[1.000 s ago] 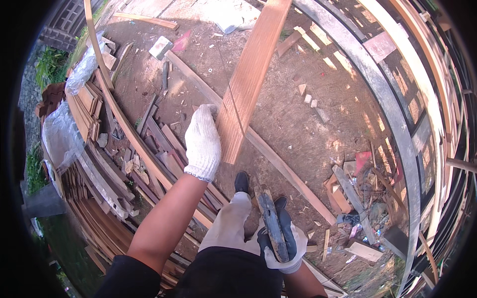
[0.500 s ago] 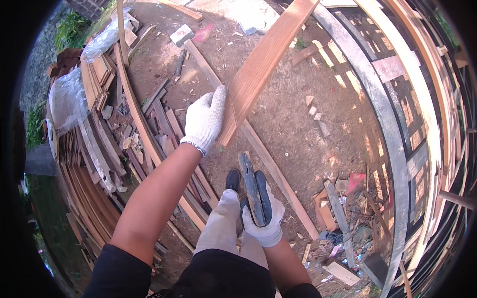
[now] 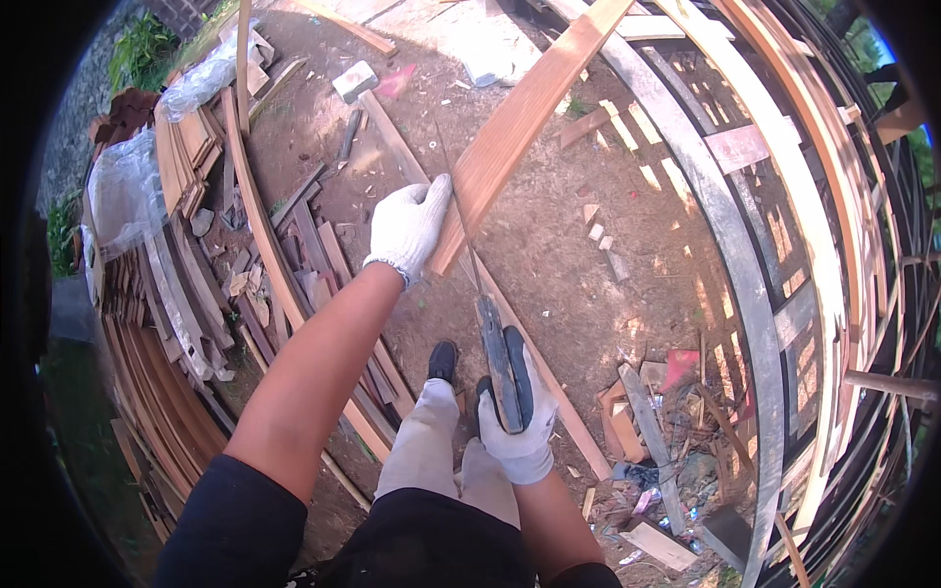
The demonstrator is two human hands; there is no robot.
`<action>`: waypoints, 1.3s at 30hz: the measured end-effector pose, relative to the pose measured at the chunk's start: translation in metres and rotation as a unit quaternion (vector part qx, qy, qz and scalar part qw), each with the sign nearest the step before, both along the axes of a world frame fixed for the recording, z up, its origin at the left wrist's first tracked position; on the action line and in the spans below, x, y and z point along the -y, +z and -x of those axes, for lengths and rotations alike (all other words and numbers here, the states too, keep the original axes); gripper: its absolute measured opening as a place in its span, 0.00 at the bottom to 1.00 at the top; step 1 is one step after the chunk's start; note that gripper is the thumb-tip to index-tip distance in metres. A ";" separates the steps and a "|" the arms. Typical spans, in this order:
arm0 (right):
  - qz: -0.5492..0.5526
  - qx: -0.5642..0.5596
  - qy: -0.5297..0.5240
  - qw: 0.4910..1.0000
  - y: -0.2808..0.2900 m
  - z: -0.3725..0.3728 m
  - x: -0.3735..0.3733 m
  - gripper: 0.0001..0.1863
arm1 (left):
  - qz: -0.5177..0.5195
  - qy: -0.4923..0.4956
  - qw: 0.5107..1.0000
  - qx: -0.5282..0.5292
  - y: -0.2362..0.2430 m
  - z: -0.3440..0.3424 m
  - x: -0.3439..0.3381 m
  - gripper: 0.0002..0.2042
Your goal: The person holds a long wooden plank steady on a structural frame and uses a hand saw to cut through the end of the plank.
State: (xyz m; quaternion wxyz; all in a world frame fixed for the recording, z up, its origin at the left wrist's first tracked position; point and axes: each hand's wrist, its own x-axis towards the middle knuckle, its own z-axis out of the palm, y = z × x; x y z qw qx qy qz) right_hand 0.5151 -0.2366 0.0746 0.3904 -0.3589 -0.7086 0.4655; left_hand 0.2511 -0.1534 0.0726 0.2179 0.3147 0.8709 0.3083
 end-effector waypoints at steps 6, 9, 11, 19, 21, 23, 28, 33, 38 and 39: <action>0.017 -0.020 -0.005 1.000 0.005 0.053 -0.041 0.35 | -0.003 -0.021 0.999 -0.050 -0.002 0.002 -0.001 0.29; 0.069 -0.015 0.004 0.998 0.005 0.021 0.001 0.35 | 0.002 -0.012 0.999 -0.034 0.002 0.003 0.002 0.29; 0.038 0.012 0.009 0.999 0.016 -0.002 0.023 0.36 | 0.005 -0.012 0.999 -0.030 0.002 0.004 0.005 0.29; 0.049 -0.002 0.005 0.999 0.007 0.042 -0.043 0.36 | 0.002 -0.028 0.999 -0.038 0.000 -0.001 -0.002 0.29; 0.025 -0.005 0.008 1.000 0.008 0.043 -0.045 0.36 | -0.010 -0.027 0.999 -0.046 0.000 -0.002 -0.002 0.29; 0.041 -0.009 0.019 0.999 0.017 0.024 -0.015 0.35 | -0.005 -0.015 0.999 -0.033 0.001 0.002 0.005 0.29; 0.048 0.042 0.030 0.998 0.025 -0.018 0.028 0.34 | 0.017 -0.011 1.000 -0.011 0.001 0.003 0.005 0.29; 0.012 0.006 -0.004 1.000 0.018 0.040 -0.033 0.35 | -0.007 -0.027 0.999 -0.037 0.002 0.001 -0.001 0.29; 0.057 0.017 -0.001 0.998 0.025 0.017 -0.004 0.35 | -0.019 -0.011 1.000 -0.021 -0.003 0.001 0.003 0.29; 0.091 0.009 0.004 0.996 0.028 0.003 0.013 0.35 | -0.023 0.001 1.000 -0.016 -0.004 0.004 0.004 0.29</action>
